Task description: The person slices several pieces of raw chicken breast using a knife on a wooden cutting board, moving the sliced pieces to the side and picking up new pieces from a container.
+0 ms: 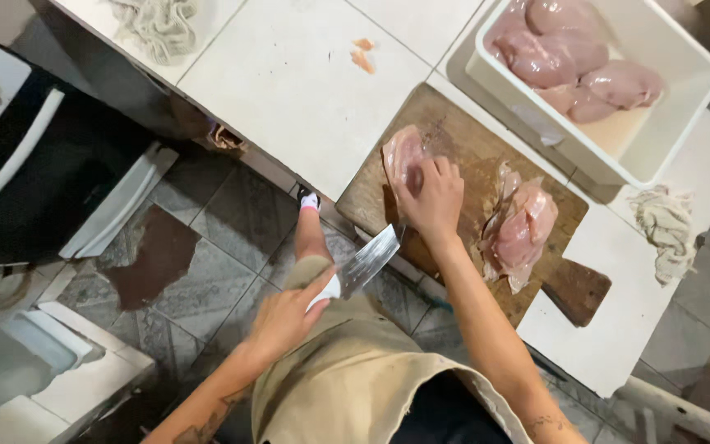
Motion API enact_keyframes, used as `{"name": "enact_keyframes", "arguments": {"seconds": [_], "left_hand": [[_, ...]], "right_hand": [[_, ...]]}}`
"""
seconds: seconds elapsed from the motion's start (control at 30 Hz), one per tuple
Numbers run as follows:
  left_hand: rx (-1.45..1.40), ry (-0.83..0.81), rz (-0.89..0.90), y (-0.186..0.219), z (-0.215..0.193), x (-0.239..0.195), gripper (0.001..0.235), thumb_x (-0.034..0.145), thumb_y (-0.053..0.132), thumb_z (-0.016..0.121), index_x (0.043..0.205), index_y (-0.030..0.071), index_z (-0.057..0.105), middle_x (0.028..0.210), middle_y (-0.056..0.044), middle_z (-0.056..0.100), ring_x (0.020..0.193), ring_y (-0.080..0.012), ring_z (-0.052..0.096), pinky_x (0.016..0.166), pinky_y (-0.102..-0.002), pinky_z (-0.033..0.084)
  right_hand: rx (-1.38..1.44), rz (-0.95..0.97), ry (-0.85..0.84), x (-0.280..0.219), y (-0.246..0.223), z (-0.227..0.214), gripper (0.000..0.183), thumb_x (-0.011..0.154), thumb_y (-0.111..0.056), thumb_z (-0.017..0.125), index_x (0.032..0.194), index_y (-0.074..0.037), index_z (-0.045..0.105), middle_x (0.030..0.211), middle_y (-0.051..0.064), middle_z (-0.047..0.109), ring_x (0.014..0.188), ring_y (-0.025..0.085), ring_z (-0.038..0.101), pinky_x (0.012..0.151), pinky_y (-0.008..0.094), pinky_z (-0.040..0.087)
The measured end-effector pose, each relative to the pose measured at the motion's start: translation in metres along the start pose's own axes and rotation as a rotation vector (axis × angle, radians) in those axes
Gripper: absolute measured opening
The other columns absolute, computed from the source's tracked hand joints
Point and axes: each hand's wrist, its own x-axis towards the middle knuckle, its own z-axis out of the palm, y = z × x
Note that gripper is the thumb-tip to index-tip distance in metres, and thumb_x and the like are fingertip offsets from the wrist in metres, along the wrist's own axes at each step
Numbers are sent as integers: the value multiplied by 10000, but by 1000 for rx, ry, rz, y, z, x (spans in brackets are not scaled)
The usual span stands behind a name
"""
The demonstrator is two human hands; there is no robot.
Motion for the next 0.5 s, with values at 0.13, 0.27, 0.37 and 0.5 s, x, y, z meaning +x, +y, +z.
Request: {"name": "enact_keyframes", "arguments": {"seconds": [0.13, 0.27, 0.37, 0.5], "left_hand": [[-81, -39, 69, -15, -48, -11, 535, 1042, 458, 549, 1577, 458, 544, 1054, -208, 828, 972, -515, 777, 806, -606, 613], [-27, -70, 43, -41, -77, -19, 471, 1001, 473, 625, 1458, 364, 657, 1026, -256, 822, 996, -505, 782, 855, -602, 615], [-42, -22, -21, -53, -84, -15, 395, 995, 487, 658, 1346, 317, 719, 1013, -220, 834, 1002, -468, 797, 860, -576, 622], [-319, 154, -68, -60, -50, 20, 356, 1020, 538, 631, 1245, 262, 635, 570, 5, 755, 667, -256, 820, 704, -391, 624]], "right_hand": [[-6, 42, -79, 23, -47, -35, 407, 952, -633, 682, 931, -238, 587, 852, 46, 652, 818, 342, 737, 728, 490, 574], [-51, 124, -278, 47, -41, -12, 379, 933, -558, 649, 1015, -198, 564, 858, 149, 758, 838, 447, 791, 739, 557, 594], [-156, 118, -296, 55, -21, 15, 369, 836, -545, 697, 917, -198, 599, 808, 137, 753, 807, 441, 796, 701, 547, 602], [215, 336, -221, 49, 20, 18, 194, 846, -461, 817, 919, -286, 776, 824, 38, 785, 864, 360, 792, 715, 477, 628]]}}
